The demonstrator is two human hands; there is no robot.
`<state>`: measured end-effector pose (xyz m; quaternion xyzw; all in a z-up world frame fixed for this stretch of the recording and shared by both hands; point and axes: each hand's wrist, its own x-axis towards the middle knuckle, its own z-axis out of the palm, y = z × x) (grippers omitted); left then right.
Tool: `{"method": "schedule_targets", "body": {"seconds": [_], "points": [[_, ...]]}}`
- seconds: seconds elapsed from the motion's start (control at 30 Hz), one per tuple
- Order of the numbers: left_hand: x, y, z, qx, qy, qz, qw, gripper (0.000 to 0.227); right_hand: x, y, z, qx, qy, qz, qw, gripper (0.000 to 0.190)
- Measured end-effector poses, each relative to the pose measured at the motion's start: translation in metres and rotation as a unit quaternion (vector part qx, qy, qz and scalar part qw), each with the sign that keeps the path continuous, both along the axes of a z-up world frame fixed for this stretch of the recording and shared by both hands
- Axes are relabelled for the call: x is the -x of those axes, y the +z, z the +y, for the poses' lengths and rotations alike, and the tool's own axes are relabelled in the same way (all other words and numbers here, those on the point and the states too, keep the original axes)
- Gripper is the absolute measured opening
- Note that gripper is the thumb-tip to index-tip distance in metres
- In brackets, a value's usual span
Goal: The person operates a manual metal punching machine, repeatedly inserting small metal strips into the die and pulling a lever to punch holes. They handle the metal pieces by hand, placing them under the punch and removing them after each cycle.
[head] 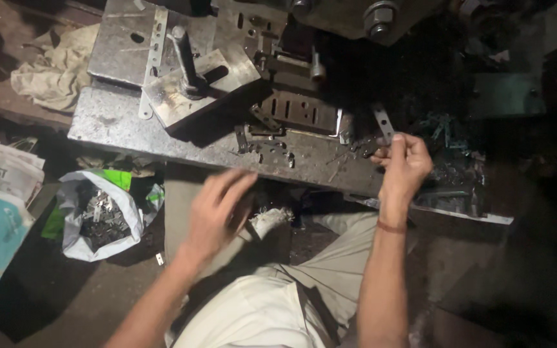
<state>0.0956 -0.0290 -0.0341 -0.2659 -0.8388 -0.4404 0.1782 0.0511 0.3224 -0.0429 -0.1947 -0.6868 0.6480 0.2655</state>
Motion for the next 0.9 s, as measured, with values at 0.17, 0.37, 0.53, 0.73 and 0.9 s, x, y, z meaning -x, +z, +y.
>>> {"method": "schedule_targets", "body": {"seconds": [0.17, 0.37, 0.53, 0.73, 0.9], "points": [[0.074, 0.022, 0.015, 0.204, -0.019, 0.076, 0.976, 0.078, -0.028, -0.017, -0.024, 0.164, 0.024, 0.048, 0.985, 0.002], [0.078, -0.011, 0.01, 0.262, -0.025, 0.1, 0.959, 0.059, -0.054, -0.033, -0.044, 0.237, 0.001, 0.028, 0.971, 0.001], [0.078, -0.017, 0.009, 0.244, -0.026, 0.121, 0.962, 0.061, -0.047, -0.033, -0.061, 0.061, 0.035, -0.014, 0.997, 0.005], [0.082, -0.007, 0.026, 0.285, -0.024, 0.051, 0.957, 0.08, -0.04, -0.033, -0.067, 0.051, 0.036, -0.01, 0.998, 0.007], [0.084, -0.011, 0.029, 0.283, -0.025, 0.066, 0.957, 0.08, -0.042, -0.041, -0.068, 0.052, 0.029, 0.006, 0.998, 0.008]]}}
